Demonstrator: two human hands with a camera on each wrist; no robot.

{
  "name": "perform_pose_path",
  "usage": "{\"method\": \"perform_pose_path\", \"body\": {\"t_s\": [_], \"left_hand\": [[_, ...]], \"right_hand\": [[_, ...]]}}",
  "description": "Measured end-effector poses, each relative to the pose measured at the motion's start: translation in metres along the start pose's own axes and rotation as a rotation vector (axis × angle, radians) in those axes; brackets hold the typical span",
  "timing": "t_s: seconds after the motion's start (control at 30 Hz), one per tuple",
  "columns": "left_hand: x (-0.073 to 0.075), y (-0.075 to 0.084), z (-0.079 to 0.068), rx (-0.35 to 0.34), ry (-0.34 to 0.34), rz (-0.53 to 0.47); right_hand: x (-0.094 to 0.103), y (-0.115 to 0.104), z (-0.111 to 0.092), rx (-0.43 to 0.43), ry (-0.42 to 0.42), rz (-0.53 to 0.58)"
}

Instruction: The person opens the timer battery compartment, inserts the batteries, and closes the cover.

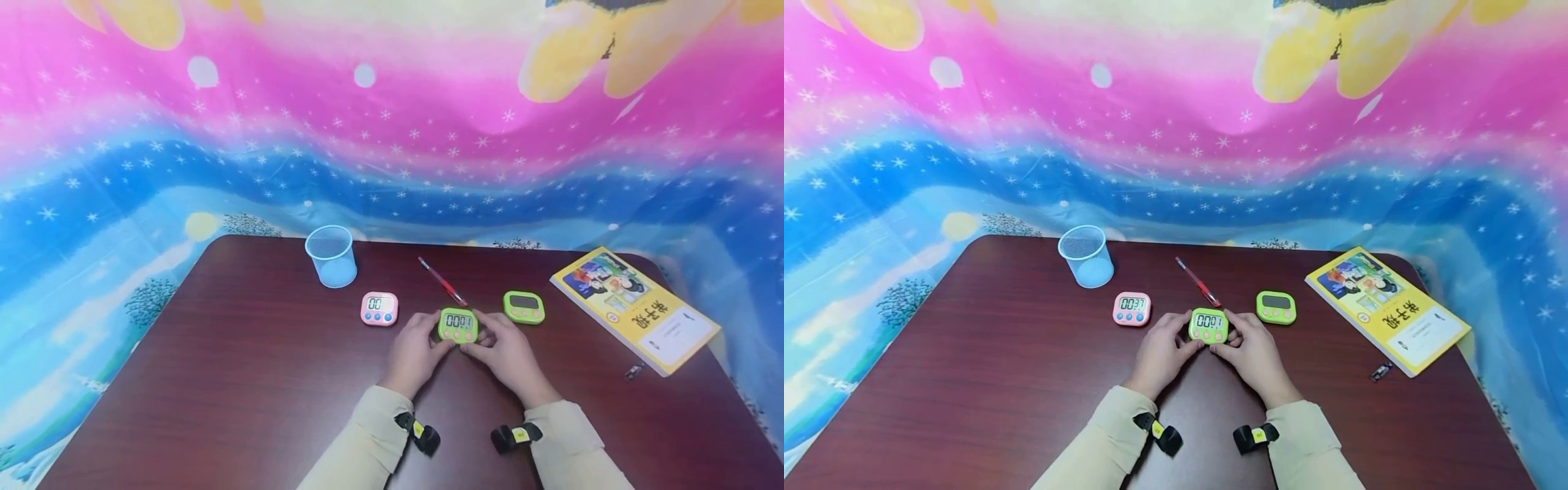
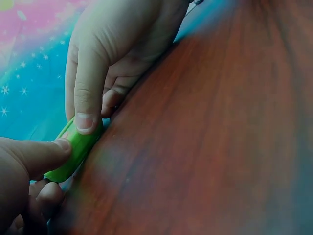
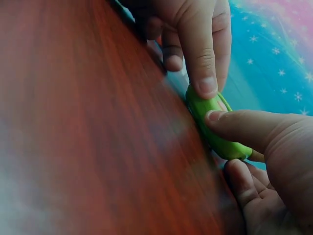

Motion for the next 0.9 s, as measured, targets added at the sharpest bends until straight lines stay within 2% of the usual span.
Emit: {"method": "perform_pose_path", "body": {"t_s": [0.13,0.3,0.6,0.9], "left_hand": [[-0.002,0.001,0.005,-0.015,0.029,0.057],[-0.004,0.000,0.013,0.017,0.053,0.086],[-0.003,-0.002,0.025,0.086,0.059,0.082],[-0.003,0.002,0.025,0.118,0.059,0.054]], "right_hand": [[0.003,0.003,0.007,-0.010,-0.014,0.000],[0.003,0.003,0.016,-0.031,-0.020,0.012],[-0.002,0.002,0.029,-0.039,0.000,0.043],[-0.003,0.005,0.030,-0.043,0.017,0.024]]}}
Point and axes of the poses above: each hand's wrist, its own z-axis towards the middle knuckle, its own x-axis out of the back of the hand, y = z × x, the point moved 2 cm from there along z, towards the middle knuckle, and after that the axes turned 6 degrees about x, right-handed, at the moved point
